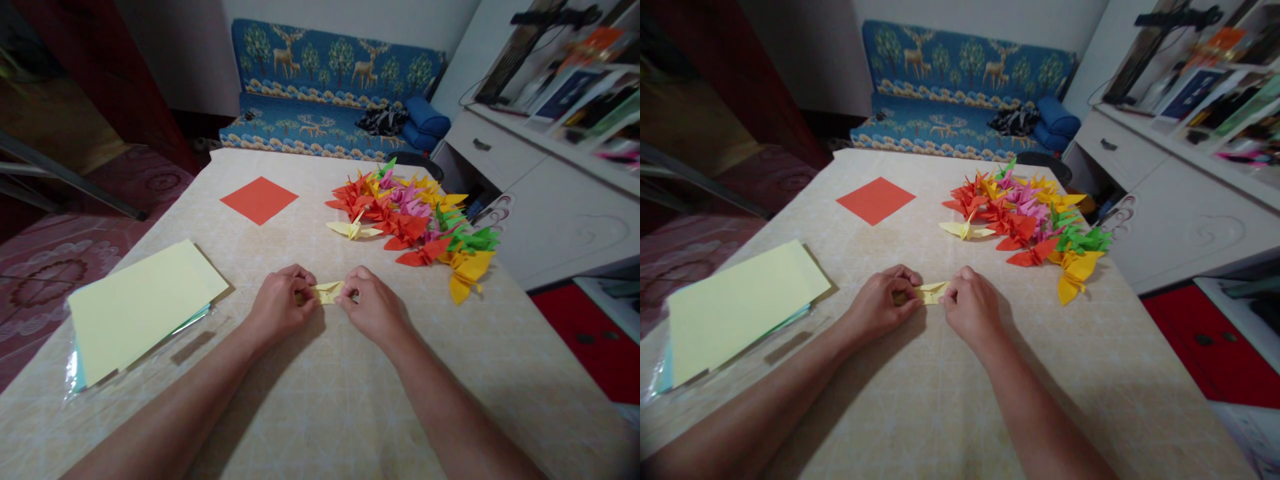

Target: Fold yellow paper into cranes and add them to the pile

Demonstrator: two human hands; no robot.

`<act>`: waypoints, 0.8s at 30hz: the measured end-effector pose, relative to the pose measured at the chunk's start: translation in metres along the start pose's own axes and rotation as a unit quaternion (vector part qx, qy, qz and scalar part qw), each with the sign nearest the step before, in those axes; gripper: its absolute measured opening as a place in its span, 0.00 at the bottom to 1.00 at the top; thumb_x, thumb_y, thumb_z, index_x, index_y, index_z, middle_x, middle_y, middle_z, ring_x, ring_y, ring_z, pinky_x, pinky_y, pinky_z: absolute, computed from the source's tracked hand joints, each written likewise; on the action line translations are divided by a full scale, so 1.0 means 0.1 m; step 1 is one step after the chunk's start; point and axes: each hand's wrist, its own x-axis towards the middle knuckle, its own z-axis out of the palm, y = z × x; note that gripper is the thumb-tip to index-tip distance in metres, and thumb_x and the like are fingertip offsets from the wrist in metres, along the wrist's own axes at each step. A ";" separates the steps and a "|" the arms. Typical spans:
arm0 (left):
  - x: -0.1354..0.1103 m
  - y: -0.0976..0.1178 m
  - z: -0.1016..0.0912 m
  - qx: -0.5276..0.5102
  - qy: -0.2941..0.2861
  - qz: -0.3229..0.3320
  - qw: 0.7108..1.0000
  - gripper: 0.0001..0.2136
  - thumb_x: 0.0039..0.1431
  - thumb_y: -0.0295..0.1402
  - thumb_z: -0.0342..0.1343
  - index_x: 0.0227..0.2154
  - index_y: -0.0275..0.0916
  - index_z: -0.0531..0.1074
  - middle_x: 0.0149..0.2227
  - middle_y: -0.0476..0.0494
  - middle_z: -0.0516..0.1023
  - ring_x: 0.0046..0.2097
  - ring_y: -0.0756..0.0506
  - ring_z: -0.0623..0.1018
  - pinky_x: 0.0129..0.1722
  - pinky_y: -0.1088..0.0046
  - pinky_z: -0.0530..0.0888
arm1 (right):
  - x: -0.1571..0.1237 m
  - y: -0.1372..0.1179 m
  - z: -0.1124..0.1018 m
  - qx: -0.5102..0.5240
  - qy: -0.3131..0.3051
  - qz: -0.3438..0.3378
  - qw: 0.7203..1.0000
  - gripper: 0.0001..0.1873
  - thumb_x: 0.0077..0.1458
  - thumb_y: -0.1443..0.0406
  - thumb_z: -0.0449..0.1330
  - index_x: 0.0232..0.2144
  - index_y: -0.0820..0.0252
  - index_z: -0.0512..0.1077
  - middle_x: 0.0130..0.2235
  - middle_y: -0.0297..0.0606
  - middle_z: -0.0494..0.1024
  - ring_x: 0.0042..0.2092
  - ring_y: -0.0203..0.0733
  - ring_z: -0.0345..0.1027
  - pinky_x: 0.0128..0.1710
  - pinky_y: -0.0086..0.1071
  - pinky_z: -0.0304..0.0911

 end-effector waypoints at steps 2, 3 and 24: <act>0.00 0.00 0.00 0.001 0.000 0.002 1.000 0.04 0.46 0.25 0.56 0.20 0.37 0.74 0.36 0.46 0.74 0.35 0.49 0.74 0.37 0.72 0.70 | -0.01 0.00 0.00 -0.011 -0.002 -0.015 1.000 0.05 0.51 0.68 0.61 0.24 0.57 0.70 0.36 0.33 0.71 0.36 0.36 0.66 0.33 0.28 0.56; 0.00 0.00 0.00 0.001 0.000 0.002 1.000 0.04 0.46 0.25 0.56 0.20 0.37 0.73 0.36 0.46 0.74 0.35 0.49 0.74 0.37 0.72 0.70 | -0.01 0.00 0.00 -0.019 -0.001 -0.023 1.000 0.04 0.52 0.68 0.61 0.25 0.57 0.70 0.36 0.34 0.71 0.37 0.36 0.66 0.34 0.28 0.56; -0.01 0.07 -0.01 0.041 -0.001 -0.015 0.999 0.05 0.48 0.27 0.57 0.20 0.37 0.74 0.35 0.46 0.74 0.34 0.49 0.73 0.37 0.72 0.69 | 0.11 0.00 -0.08 -0.029 -0.047 0.053 0.997 0.12 0.47 0.59 0.67 0.20 0.58 0.70 0.35 0.33 0.72 0.31 0.33 0.64 0.26 0.27 0.49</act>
